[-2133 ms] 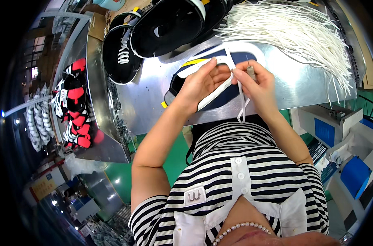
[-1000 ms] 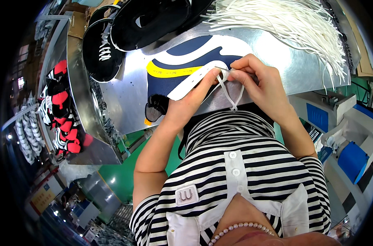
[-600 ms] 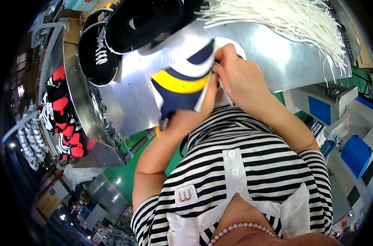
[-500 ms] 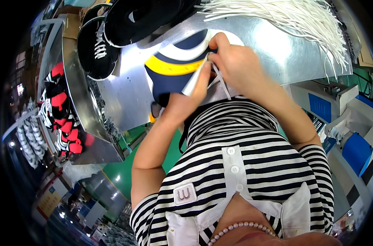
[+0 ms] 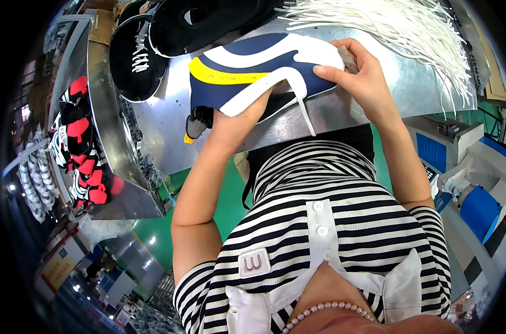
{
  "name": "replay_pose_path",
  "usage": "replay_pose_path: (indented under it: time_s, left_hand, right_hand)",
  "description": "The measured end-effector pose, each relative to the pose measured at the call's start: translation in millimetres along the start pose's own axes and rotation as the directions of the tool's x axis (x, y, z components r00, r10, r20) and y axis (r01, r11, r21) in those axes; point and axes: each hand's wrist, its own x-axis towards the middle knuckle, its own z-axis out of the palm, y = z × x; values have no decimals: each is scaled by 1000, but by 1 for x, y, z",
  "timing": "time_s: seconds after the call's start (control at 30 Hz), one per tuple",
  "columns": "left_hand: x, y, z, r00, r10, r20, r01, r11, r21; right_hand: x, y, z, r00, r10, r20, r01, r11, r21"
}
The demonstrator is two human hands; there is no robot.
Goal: The person threads laces through the eyelets of a blue and white sneaker on a metal table, pulling the lace ends through one at a time and organizing them.
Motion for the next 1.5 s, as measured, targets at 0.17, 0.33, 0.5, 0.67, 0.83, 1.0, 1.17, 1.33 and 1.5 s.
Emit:
replay_pose_path:
  time_s: [0.17, 0.33, 0.5, 0.67, 0.83, 1.0, 1.17, 1.33, 1.5]
  left_hand:
    - [19, 5, -15, 807, -476, 350, 525, 850, -54]
    - [23, 43, -21, 861, -302, 409, 81, 875, 477]
    - [14, 35, -8, 969, -158, 191, 68, 910, 410]
    - [28, 45, -18, 996, -37, 77, 4, 919, 394]
    - [62, 72, -63, 977, -68, -201, 99, 984, 149]
    - [24, 41, -18, 965, -145, 218, 64, 938, 341]
    - [16, 39, -3, 886, -263, 382, 72, 892, 447]
    - [25, 56, -5, 918, -101, 382, -111, 862, 494]
    - [43, 55, 13, 886, -262, 384, 24, 851, 525]
  right_hand:
    - [26, 10, 5, 997, 32, -65, -19, 982, 187]
    - [45, 41, -10, 992, 62, -110, -35, 972, 230]
    - [2, 30, 11, 998, -41, 50, 46, 993, -108]
    - [-19, 19, 6, 908, 140, 396, -9, 949, -315]
    - [-95, 50, -52, 851, 173, 495, 81, 890, -449]
    - [-86, 12, -44, 951, 60, 303, -7, 985, -171]
    - [-13, 14, -11, 945, -310, 105, 317, 946, -68]
    - [23, 2, 2, 923, -372, 103, 374, 927, -4]
    - [38, 2, 7, 976, -186, 109, 176, 980, 98]
